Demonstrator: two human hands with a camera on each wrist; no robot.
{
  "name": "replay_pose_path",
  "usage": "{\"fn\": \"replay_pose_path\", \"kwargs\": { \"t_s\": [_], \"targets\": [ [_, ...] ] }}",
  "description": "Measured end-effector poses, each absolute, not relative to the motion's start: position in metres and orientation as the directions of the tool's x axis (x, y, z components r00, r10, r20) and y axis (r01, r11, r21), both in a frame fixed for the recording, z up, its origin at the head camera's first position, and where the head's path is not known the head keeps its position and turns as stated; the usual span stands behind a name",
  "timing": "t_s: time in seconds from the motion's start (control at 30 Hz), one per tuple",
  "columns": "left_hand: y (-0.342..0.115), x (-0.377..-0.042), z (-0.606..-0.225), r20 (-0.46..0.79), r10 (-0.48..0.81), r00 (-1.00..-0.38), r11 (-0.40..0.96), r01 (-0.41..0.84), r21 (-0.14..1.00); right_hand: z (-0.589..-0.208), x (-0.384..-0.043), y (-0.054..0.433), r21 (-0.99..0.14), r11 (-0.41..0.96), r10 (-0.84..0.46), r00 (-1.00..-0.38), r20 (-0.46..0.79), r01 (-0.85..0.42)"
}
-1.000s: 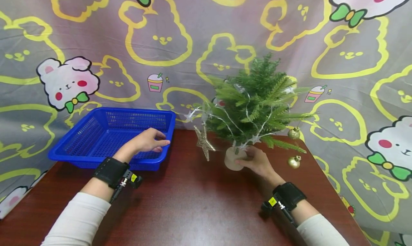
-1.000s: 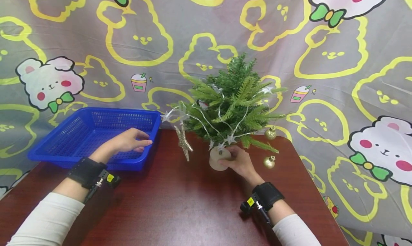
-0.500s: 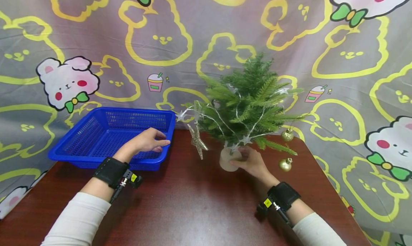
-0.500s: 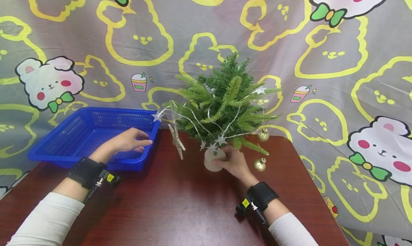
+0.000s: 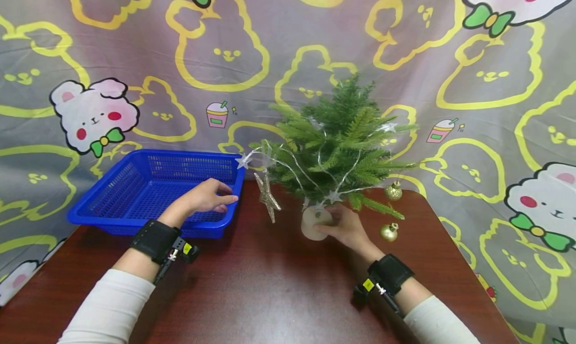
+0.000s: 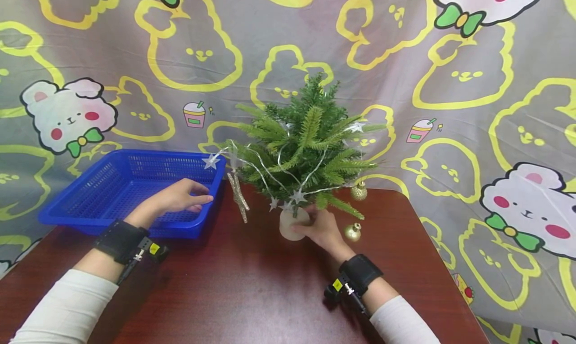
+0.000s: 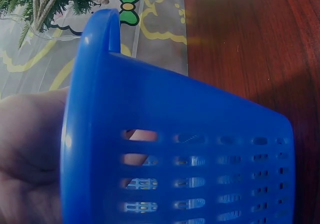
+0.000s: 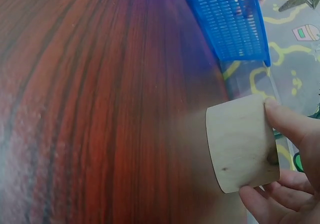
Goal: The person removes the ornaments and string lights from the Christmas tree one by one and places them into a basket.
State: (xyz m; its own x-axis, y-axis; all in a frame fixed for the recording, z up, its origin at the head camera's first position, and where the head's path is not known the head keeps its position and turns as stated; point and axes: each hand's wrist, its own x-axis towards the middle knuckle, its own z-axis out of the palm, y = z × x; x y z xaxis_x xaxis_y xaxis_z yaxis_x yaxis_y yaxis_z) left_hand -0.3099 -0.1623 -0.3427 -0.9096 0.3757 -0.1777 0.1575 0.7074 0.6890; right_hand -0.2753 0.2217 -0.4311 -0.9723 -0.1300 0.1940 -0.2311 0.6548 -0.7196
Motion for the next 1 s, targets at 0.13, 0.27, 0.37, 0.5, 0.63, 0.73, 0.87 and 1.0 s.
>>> {"fn": "replay_pose_path", "kwargs": {
  "t_s": [0.13,0.27,0.37,0.5,0.63,0.73,0.87,1.0],
  "targets": [
    [-0.162,-0.310,-0.343,-0.180,0.371,-0.911,0.705,0.150,0.694,-0.432,-0.276,0.218,-0.707,0.668,-0.128,-0.971,0.200,-0.234],
    [-0.162,-0.309,-0.343,-0.176,0.373,-0.911,0.697,0.150,0.701,-0.432,-0.275,0.214,-0.697,0.682,-0.116,-0.974,0.196,-0.222],
    [-0.162,-0.309,-0.343,-0.173,0.375,-0.911,0.696,0.153,0.702,-0.431,-0.273,0.212,-0.699,0.684,-0.105,-0.976,0.191,-0.210],
    [-0.163,-0.309,-0.343,-0.173,0.376,-0.910,0.700,0.157,0.697,-0.430,-0.271,0.209,-0.688,0.695,-0.098,-0.975,0.198,-0.210],
    [-0.161,-0.308,-0.342,-0.169,0.379,-0.910,0.702,0.164,0.693,-0.430,-0.270,0.208,-0.668,0.713,-0.095,-0.973,0.209,-0.213],
    [-0.161,-0.308,-0.343,-0.166,0.376,-0.911,0.702,0.164,0.693,-0.430,-0.269,0.205,-0.658,0.724,-0.089,-0.973,0.211,-0.209],
    [-0.161,-0.309,-0.344,-0.167,0.368,-0.915,0.705,0.157,0.692,-0.430,-0.269,0.204,-0.657,0.726,-0.085,-0.974,0.209,-0.204],
    [-0.161,-0.308,-0.344,-0.164,0.366,-0.916,0.711,0.161,0.684,-0.431,-0.268,0.203,-0.657,0.725,-0.085,-0.974,0.212,-0.206]
  ]
}}
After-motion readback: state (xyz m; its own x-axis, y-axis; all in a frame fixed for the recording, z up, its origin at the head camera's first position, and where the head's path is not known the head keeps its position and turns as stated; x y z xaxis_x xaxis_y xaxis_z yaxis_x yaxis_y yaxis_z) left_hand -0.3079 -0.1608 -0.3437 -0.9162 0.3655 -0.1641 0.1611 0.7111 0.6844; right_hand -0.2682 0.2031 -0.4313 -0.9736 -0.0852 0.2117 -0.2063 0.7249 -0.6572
